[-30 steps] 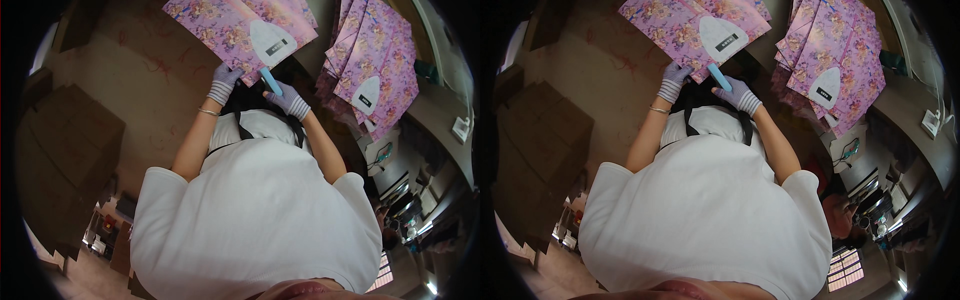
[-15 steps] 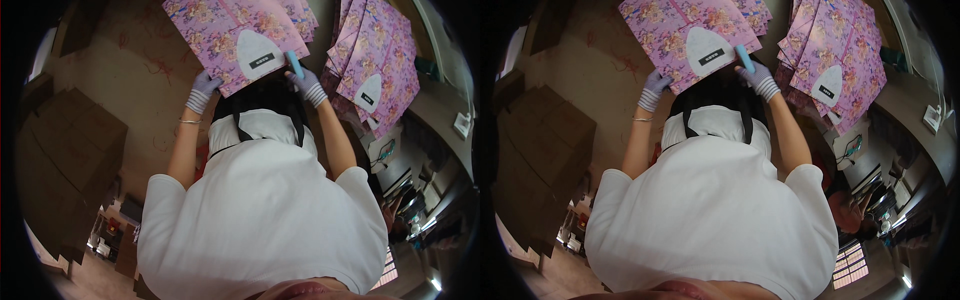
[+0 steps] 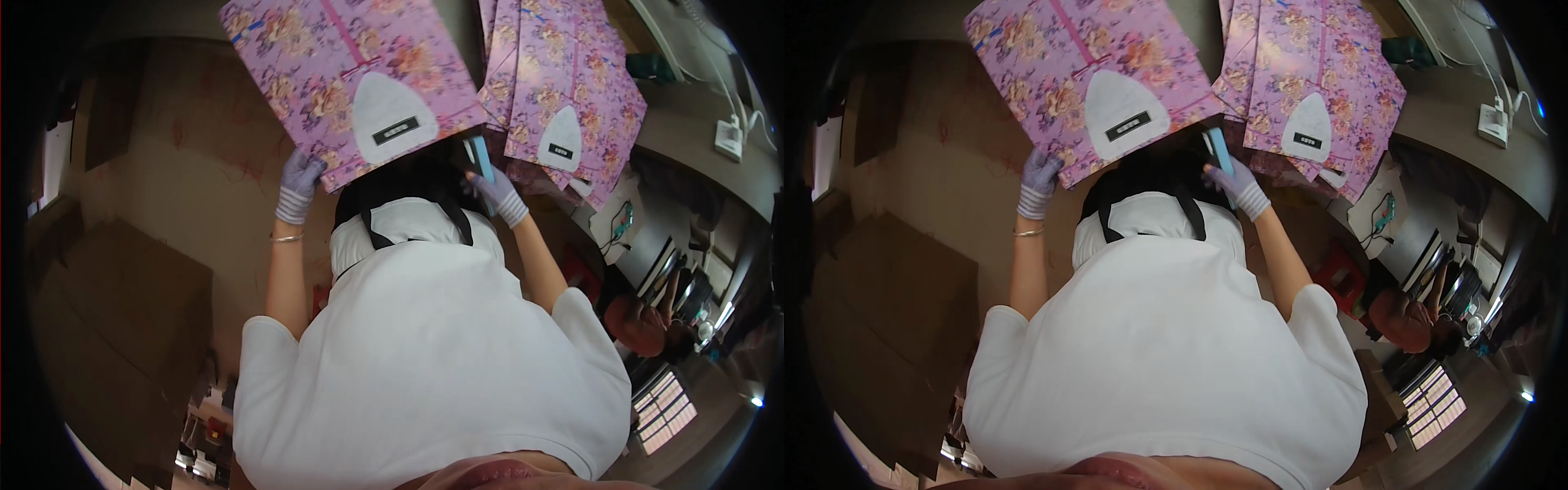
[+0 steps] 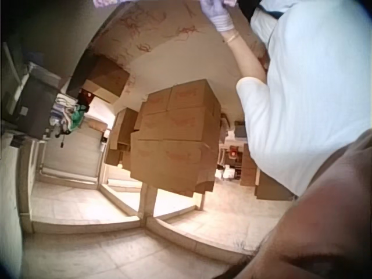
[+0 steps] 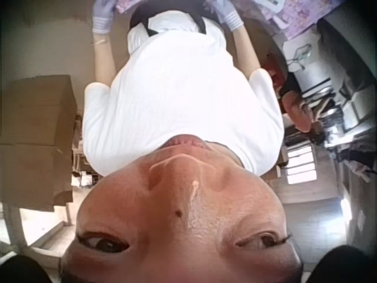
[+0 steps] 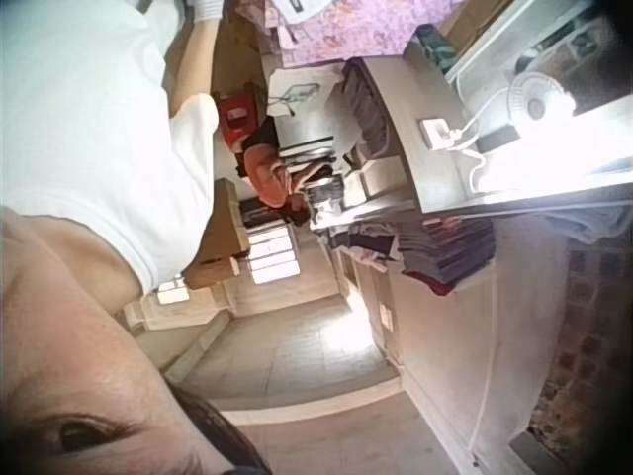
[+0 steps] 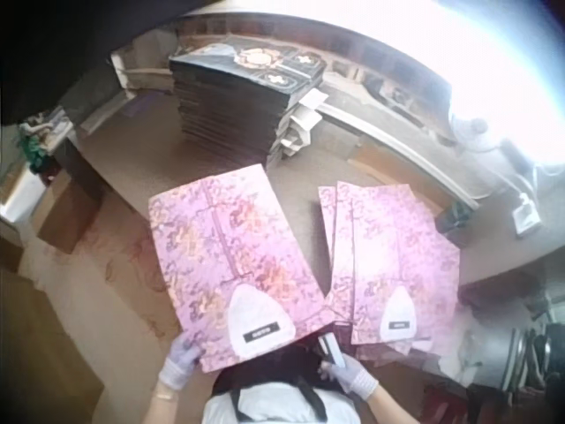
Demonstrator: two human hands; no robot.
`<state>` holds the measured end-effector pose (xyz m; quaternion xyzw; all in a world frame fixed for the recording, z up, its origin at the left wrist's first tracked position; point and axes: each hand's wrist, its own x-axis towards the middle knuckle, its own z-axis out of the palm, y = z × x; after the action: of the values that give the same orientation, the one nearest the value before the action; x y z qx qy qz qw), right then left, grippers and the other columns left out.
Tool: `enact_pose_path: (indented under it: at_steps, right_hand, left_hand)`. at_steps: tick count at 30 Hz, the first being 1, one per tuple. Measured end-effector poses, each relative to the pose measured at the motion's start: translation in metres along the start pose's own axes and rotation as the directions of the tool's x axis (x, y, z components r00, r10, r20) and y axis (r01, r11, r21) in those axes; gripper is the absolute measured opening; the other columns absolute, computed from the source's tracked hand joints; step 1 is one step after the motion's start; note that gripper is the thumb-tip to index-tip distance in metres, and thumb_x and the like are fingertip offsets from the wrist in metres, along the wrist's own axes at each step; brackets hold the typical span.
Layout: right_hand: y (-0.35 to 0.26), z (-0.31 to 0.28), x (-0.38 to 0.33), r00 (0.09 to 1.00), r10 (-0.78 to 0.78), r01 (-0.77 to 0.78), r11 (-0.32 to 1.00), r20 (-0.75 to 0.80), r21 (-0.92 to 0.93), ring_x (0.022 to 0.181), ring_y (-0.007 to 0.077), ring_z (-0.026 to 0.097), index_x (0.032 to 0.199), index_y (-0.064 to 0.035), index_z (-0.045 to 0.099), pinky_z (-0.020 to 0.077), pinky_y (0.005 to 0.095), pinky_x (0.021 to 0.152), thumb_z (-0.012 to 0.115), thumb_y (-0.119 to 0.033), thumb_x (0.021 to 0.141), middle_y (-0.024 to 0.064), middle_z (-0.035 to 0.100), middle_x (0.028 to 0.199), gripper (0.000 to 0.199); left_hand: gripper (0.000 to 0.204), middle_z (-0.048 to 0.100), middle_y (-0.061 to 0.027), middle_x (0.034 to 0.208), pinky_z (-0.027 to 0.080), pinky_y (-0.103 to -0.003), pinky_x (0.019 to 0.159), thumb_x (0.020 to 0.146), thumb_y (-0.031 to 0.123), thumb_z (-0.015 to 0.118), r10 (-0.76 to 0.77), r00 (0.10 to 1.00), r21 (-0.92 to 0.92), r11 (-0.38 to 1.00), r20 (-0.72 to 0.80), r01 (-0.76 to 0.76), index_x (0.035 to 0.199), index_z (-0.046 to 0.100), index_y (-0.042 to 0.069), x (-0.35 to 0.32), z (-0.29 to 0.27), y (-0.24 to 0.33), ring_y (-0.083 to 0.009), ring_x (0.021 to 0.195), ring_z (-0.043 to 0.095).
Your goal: The recorder is attaching cardboard headers to floral patterned plastic bags using a stapler and then organizing them.
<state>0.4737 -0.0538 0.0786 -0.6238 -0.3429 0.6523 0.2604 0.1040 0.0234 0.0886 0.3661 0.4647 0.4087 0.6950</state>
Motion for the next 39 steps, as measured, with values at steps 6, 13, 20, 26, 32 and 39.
enact_pose_path:
  at_steps: [6,13,20,26,32,39]
  right_hand:
    - [0.060,-0.016,-0.030,0.978,0.055,-0.080,0.990,-0.202,-0.116,0.068,0.0119,0.042,0.095,0.0021,0.052,0.0404,0.0260,0.066,0.062,-0.029,0.077,0.0037,0.051,0.075,0.037]
    - [0.055,-0.018,-0.029,0.977,0.134,-0.131,0.991,-0.164,0.029,0.072,0.0123,0.047,0.101,0.0008,0.050,0.0402,0.0243,0.070,0.064,-0.019,0.076,0.0042,0.054,0.079,0.034]
    - [0.060,-0.043,-0.011,0.950,0.234,-0.293,0.897,-0.208,-0.331,0.071,0.0178,0.054,0.098,0.0013,0.052,0.0433,0.0285,0.069,0.065,-0.026,0.074,0.0120,0.058,0.081,0.039]
    - [0.001,0.017,0.030,0.990,-0.001,0.070,0.866,0.139,-0.495,0.086,0.0329,0.056,0.103,-0.0003,0.051,0.0438,0.0333,0.073,0.060,-0.030,0.075,0.0185,0.058,0.091,0.042]
    - [-0.003,0.077,0.085,0.944,0.023,0.113,0.915,0.330,-0.387,0.077,0.0224,0.058,0.102,-0.0014,0.052,0.0447,0.0305,0.072,0.058,-0.026,0.079,0.0136,0.060,0.086,0.034]
    - [-0.042,0.116,0.069,0.892,0.071,-0.105,0.993,0.446,0.051,0.068,0.0100,0.055,0.101,-0.0023,0.054,0.0457,0.0225,0.060,0.057,-0.020,0.081,0.0036,0.059,0.081,0.027]
  left_hand:
    - [0.042,0.056,-0.0079,0.106,0.041,-0.027,0.084,0.074,0.004,0.049,0.085,0.934,0.126,0.983,0.346,-0.137,0.116,0.048,0.000,0.090,0.129,0.019,-0.0155,0.095,0.052]
    - [0.026,0.059,-0.0090,0.087,0.045,-0.026,0.069,0.078,0.008,0.054,0.084,0.956,0.358,0.915,0.281,-0.186,0.102,0.053,0.001,0.133,0.233,-0.066,-0.0116,0.074,0.052]
    - [0.038,0.053,-0.0134,0.080,0.044,-0.036,0.070,0.063,0.026,0.071,0.197,0.831,0.724,0.618,-0.521,0.307,0.088,0.051,0.005,0.079,0.064,-0.046,-0.0247,0.075,0.053]
    - [0.024,0.059,-0.0161,0.075,0.045,-0.036,0.050,0.072,0.016,0.062,-0.186,0.685,0.356,0.742,-0.704,0.568,0.085,0.049,0.001,0.043,0.000,-0.087,-0.0230,0.057,0.056]
    - [0.007,0.060,-0.0102,0.065,0.038,-0.023,0.034,0.079,0.005,0.049,-0.405,0.758,0.012,0.878,-0.512,0.478,0.085,0.051,0.002,0.033,0.040,-0.030,-0.0122,0.041,0.051]
    - [0.006,0.060,-0.0088,0.065,0.040,-0.022,0.041,0.080,0.004,0.047,-0.355,0.882,-0.053,0.933,-0.311,0.357,0.077,0.052,0.002,0.011,0.041,-0.016,-0.0123,0.047,0.053]
